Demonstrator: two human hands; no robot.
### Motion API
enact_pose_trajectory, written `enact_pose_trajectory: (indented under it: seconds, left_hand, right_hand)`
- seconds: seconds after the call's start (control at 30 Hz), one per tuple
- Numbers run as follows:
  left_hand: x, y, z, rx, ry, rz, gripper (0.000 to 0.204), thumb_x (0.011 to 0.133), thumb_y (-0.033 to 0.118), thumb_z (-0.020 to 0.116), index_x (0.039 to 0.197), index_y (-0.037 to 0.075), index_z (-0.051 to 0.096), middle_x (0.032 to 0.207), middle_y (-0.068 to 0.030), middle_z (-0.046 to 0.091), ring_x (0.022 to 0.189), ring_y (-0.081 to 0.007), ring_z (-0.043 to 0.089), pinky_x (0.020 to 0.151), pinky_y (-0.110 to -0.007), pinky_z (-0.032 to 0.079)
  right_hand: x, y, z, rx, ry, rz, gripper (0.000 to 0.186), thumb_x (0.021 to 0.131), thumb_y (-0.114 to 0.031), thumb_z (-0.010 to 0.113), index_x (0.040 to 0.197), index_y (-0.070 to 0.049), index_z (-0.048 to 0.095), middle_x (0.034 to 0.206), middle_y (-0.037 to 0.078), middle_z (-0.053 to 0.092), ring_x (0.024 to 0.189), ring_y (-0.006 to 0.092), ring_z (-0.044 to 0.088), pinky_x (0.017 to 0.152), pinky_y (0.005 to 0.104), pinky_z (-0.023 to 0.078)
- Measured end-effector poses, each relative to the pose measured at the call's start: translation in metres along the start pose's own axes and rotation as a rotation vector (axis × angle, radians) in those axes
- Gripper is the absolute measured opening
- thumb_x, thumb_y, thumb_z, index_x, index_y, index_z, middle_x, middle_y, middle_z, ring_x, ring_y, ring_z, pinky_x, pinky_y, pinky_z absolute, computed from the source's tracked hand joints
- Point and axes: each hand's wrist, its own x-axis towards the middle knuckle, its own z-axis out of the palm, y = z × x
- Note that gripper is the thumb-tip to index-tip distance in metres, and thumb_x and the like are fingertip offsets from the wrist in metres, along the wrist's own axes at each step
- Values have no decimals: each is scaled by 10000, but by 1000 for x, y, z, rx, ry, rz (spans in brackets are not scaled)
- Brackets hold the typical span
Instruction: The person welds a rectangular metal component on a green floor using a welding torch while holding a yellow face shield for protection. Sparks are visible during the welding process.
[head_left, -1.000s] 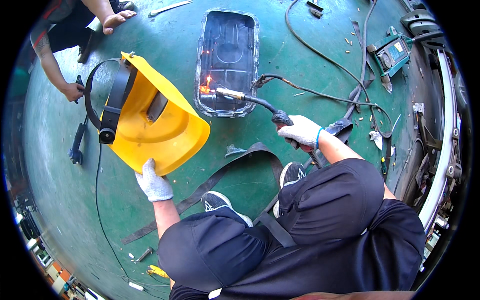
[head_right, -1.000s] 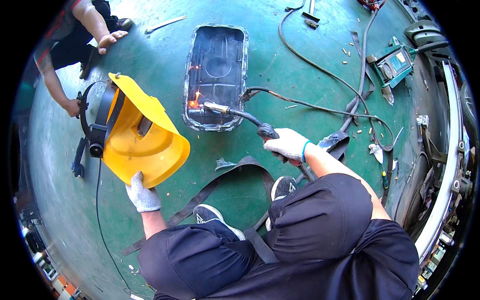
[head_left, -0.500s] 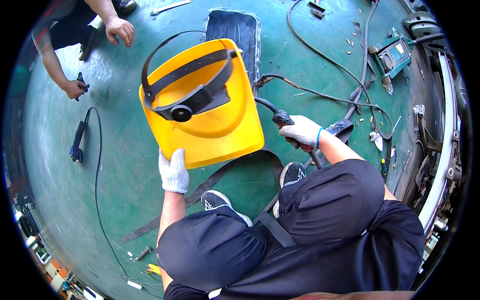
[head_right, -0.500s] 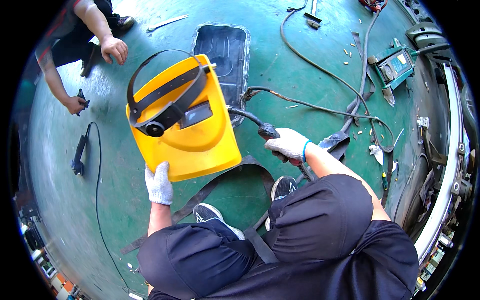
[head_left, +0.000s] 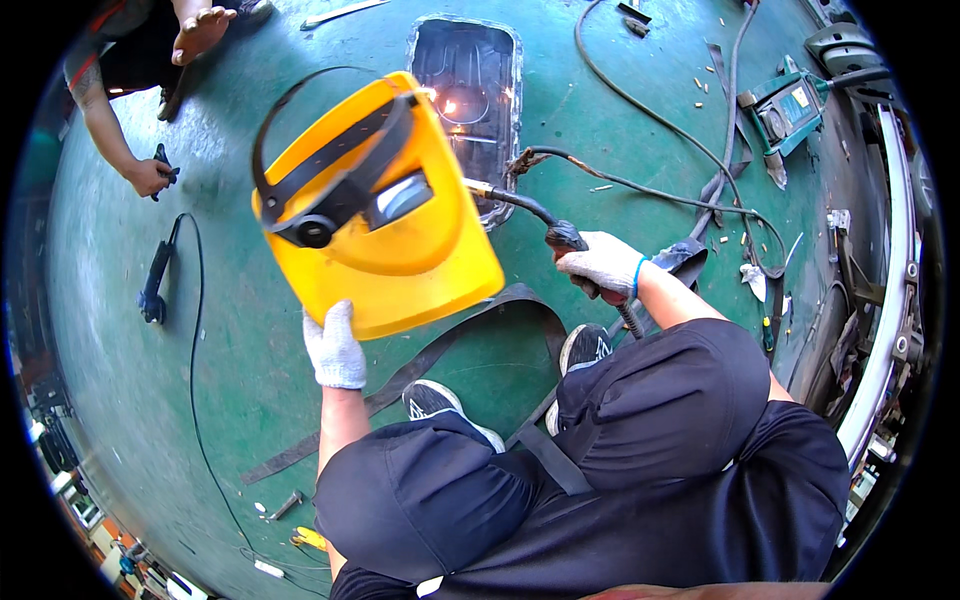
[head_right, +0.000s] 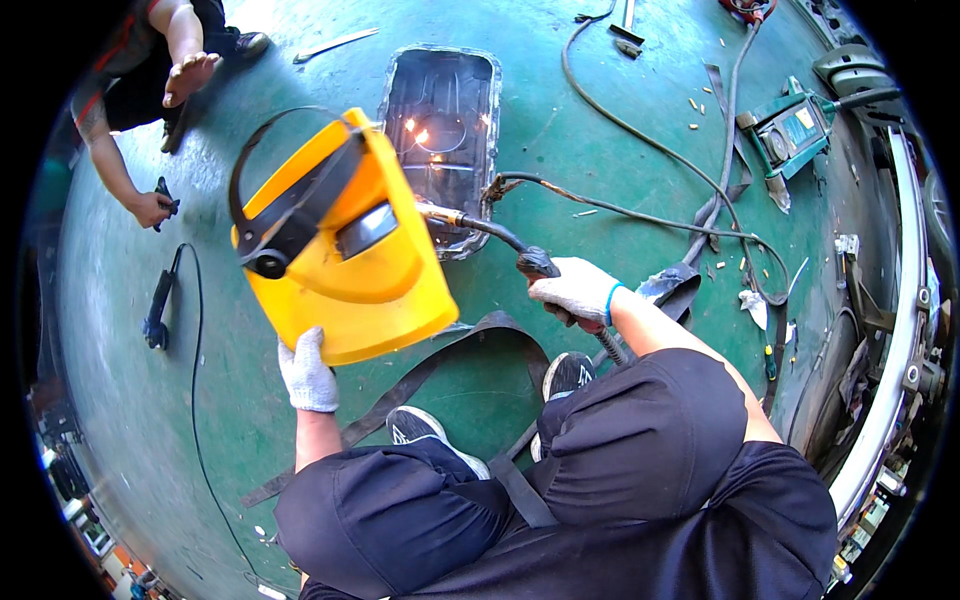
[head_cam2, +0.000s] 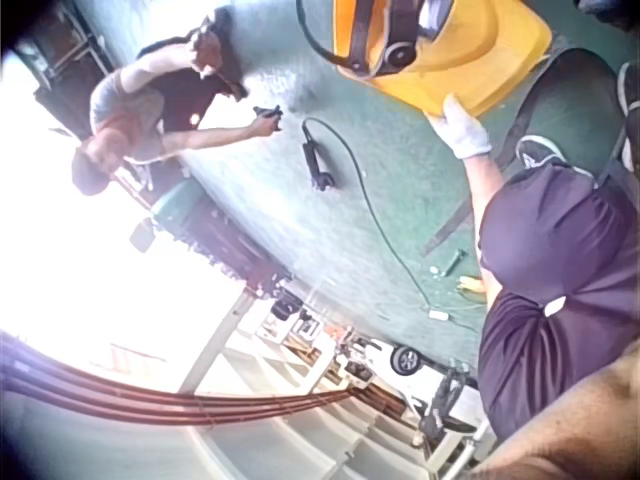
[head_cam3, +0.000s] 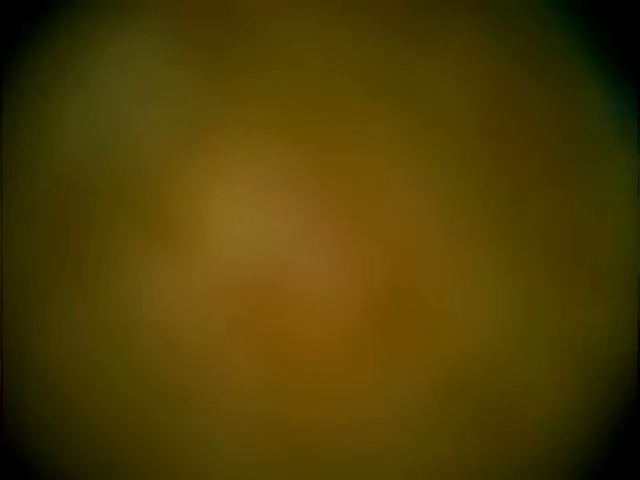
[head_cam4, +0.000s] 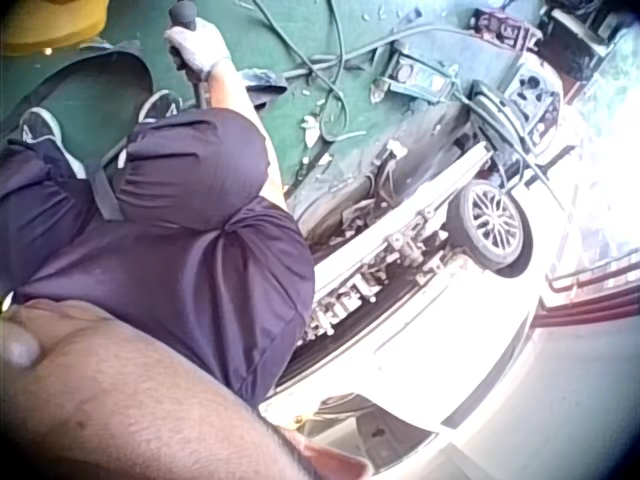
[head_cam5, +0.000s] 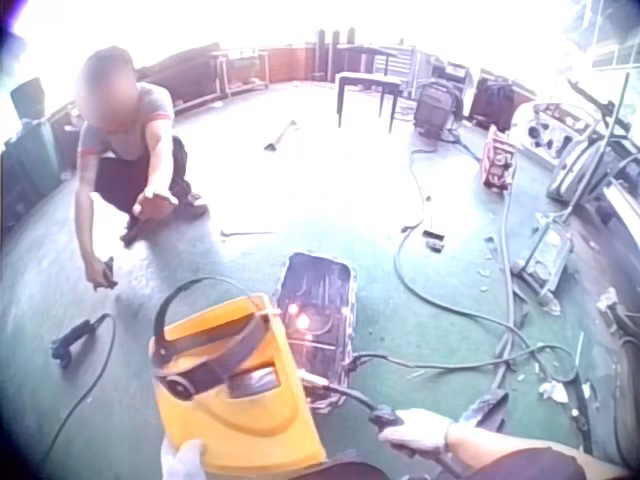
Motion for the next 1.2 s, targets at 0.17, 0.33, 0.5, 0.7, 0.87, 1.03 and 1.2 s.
enact_pose_trajectory:
  seconds: [0.17, 0.33, 0.5, 0.7, 0.87, 1.03, 1.2]
  left_hand:
    - [9, 9, -21, -163, 178, 14, 516, 973, 57, 639, 1480, 39, 546, 1346, -135, 672, 1199, -288, 690, 1023, -429, 579]
    - [9, 22, -24, -233, 261, 7, 538, 979, 52, 628, 1507, 69, 527, 1389, -127, 649, 1227, -296, 684, 1008, -436, 602]
    - [10, 1, -28, -107, 134, 45, 516, 985, 33, 636, 1490, 10, 533, 1368, -143, 669, 1194, -273, 685, 1029, -403, 569]
    - [0, -3, 3, 46, -111, -13, 519, 1014, 26, 636, 1515, -23, 512, 1372, -128, 677, 1203, -223, 673, 1060, -361, 534]
    - [-1, -8, 15, 55, -201, 11, 548, 1013, 27, 626, 1542, -20, 492, 1390, -125, 667, 1221, -223, 662, 1081, -361, 522]
    - [-2, -4, 18, 76, -192, 39, 484, 1006, 39, 637, 1479, -13, 556, 1328, -103, 695, 1183, -217, 677, 1041, -343, 536]
    - [-3, 2, 14, 13, -81, 29, 485, 997, 36, 639, 1472, -20, 556, 1346, -118, 688, 1188, -226, 676, 1043, -356, 537]
  right_hand:
    - [-2, -2, 1, -32, 10, -1, 284, 921, -327, 726, 1063, -89, 664, 798, 20, 618, 627, 131, 589, 568, 327, 508]
    - [-3, -4, 3, -39, 16, -6, 281, 925, -327, 723, 1034, -79, 648, 796, 21, 619, 626, 133, 592, 568, 335, 514]
    - [-3, -4, 4, -59, 24, -8, 282, 929, -330, 724, 1004, -74, 631, 793, 29, 623, 623, 137, 595, 562, 337, 517]
    - [-1, -3, 6, -52, 32, 6, 277, 929, -321, 726, 1016, -77, 627, 779, 33, 622, 607, 140, 592, 553, 335, 514]
    - [0, 0, 5, -2, 32, 14, 252, 928, -288, 730, 1010, -72, 628, 771, 35, 623, 594, 145, 593, 546, 333, 504]
    - [3, 2, 7, 21, 46, 28, 240, 930, -276, 732, 1025, -75, 640, 773, 35, 620, 588, 144, 585, 543, 334, 495]
    - [0, 0, 7, 22, 32, 26, 251, 931, -282, 732, 1056, -79, 651, 772, 28, 615, 589, 140, 577, 544, 336, 493]
